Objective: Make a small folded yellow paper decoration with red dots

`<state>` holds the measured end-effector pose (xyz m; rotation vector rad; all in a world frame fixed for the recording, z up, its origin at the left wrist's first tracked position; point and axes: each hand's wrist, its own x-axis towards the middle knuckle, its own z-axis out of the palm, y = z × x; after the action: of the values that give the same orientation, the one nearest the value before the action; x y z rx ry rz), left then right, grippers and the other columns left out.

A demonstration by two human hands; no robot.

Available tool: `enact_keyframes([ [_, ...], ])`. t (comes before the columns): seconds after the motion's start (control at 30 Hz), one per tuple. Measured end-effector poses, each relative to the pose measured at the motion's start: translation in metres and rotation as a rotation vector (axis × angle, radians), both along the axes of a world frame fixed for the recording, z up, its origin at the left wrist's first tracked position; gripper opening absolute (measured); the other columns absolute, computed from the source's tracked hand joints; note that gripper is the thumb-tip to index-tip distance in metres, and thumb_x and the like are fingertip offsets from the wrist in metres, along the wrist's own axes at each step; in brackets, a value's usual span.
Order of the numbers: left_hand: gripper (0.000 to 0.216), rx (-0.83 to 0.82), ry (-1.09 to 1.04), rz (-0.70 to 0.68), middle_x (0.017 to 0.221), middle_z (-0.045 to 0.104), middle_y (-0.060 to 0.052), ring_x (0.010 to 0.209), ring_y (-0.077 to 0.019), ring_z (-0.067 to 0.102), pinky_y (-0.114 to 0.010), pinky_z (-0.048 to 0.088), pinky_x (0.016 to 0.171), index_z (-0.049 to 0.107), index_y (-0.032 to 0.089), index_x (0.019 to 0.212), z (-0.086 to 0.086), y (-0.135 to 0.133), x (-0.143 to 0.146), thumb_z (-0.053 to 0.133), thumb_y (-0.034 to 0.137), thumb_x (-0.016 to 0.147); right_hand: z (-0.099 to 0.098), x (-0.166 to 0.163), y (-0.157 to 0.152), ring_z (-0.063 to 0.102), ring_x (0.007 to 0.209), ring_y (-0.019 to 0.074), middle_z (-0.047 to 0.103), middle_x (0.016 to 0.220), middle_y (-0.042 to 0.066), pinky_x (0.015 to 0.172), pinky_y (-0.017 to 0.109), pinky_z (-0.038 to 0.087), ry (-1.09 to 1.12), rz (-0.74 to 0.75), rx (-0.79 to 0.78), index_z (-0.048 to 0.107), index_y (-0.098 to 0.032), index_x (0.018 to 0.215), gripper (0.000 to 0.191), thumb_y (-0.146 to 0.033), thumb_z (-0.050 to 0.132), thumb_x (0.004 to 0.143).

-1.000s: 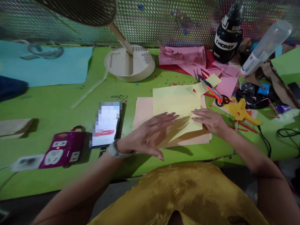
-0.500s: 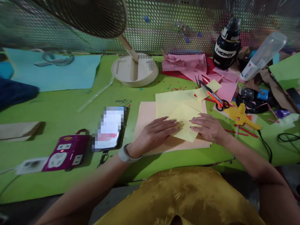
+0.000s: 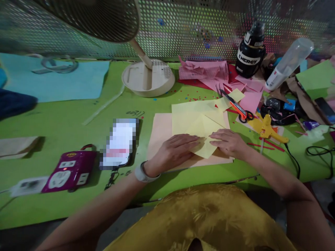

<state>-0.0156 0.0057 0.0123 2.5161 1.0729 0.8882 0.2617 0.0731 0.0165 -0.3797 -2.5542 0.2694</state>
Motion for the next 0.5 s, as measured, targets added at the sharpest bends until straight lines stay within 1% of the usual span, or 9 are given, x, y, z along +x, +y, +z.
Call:
enact_keyframes([
  [0.1,0.027,0.005,-0.025,-0.038,0.123,0.071,-0.008,0.114,-0.0219,0.067,-0.044,0.053,0.1,0.066,0.025,0.118,0.001,-0.002,0.002,0.053,0.019,0.095,0.001,-0.001,-0.002,0.067,0.113,0.019,0.072,0.119,0.007,0.098,0.043,0.055,-0.018,0.004,-0.002,0.07,-0.023,0.11,0.028,-0.013,0.051,0.092],
  [0.2,0.025,-0.08,-0.108,-0.033,0.117,0.073,-0.008,0.109,-0.0206,0.069,-0.039,0.055,0.097,0.068,0.023,0.116,0.002,-0.002,0.002,0.052,0.021,0.097,-0.001,-0.001,-0.002,0.068,0.11,0.0203,0.073,0.116,0.008,0.101,0.044,0.053,0.011,-0.057,-0.009,0.068,-0.022,0.116,0.026,-0.019,0.058,0.092],
  [0.23,0.025,-0.133,-0.135,0.003,0.114,0.074,-0.008,0.104,-0.0203,0.071,-0.037,0.057,0.093,0.068,0.022,0.115,0.002,-0.002,0.002,0.051,0.023,0.097,-0.003,-0.001,-0.002,0.069,0.106,0.0204,0.074,0.113,0.008,0.101,0.045,0.053,0.024,-0.1,-0.02,0.066,-0.022,0.12,0.028,-0.023,0.06,0.092],
  [0.3,0.028,-0.262,-0.166,0.145,0.107,0.076,-0.009,0.091,-0.0199,0.073,-0.032,0.059,0.08,0.067,0.02,0.119,0.002,-0.003,0.002,0.051,0.03,0.098,-0.005,-0.002,-0.002,0.071,0.097,0.0203,0.076,0.102,0.006,0.101,0.045,0.052,0.045,-0.208,-0.065,0.061,-0.022,0.13,0.038,-0.031,0.061,0.093],
  [0.37,0.038,-0.368,-0.166,0.322,0.1,0.077,-0.008,0.079,-0.0191,0.073,-0.029,0.059,0.069,0.06,0.019,0.129,0.001,-0.003,0.002,0.054,0.037,0.096,-0.008,-0.003,0.0,0.071,0.09,0.0204,0.076,0.092,0.005,0.1,0.045,0.052,0.053,-0.308,-0.124,0.053,-0.022,0.138,0.045,-0.036,0.058,0.095],
  [0.4,0.045,-0.389,-0.161,0.389,0.097,0.076,-0.007,0.076,-0.019,0.073,-0.028,0.058,0.066,0.055,0.019,0.135,0.0,-0.002,0.003,0.057,0.039,0.095,-0.009,-0.003,0.0,0.071,0.089,0.021,0.076,0.089,0.004,0.099,0.046,0.053,0.046,-0.346,-0.155,0.051,-0.023,0.141,0.047,-0.038,0.056,0.096],
  [0.43,0.053,-0.374,-0.151,0.431,0.096,0.076,-0.008,0.076,-0.0193,0.072,-0.029,0.058,0.066,0.049,0.018,0.14,-0.002,-0.001,0.003,0.061,0.039,0.093,-0.009,-0.004,0.0,0.07,0.089,0.0219,0.075,0.087,0.005,0.097,0.046,0.053,0.034,-0.377,-0.184,0.05,-0.023,0.141,0.048,-0.039,0.054,0.097],
  [0.47,0.059,-0.32,-0.134,0.45,0.099,0.075,-0.009,0.08,-0.0203,0.072,-0.031,0.059,0.069,0.045,0.018,0.144,-0.003,-0.001,0.003,0.063,0.037,0.091,-0.009,-0.004,0.0,0.069,0.088,0.0226,0.075,0.086,0.005,0.094,0.046,0.054,0.019,-0.401,-0.211,0.051,-0.023,0.141,0.047,-0.041,0.053,0.097],
  [0.5,0.06,-0.236,-0.111,0.448,0.106,0.073,-0.011,0.088,-0.0221,0.072,-0.034,0.059,0.075,0.043,0.019,0.145,-0.004,0.0,0.003,0.064,0.034,0.091,-0.009,-0.005,0.0,0.069,0.086,0.0229,0.074,0.086,0.006,0.09,0.045,0.055,0.006,-0.419,-0.24,0.053,-0.023,0.139,0.046,-0.041,0.053,0.097],
])
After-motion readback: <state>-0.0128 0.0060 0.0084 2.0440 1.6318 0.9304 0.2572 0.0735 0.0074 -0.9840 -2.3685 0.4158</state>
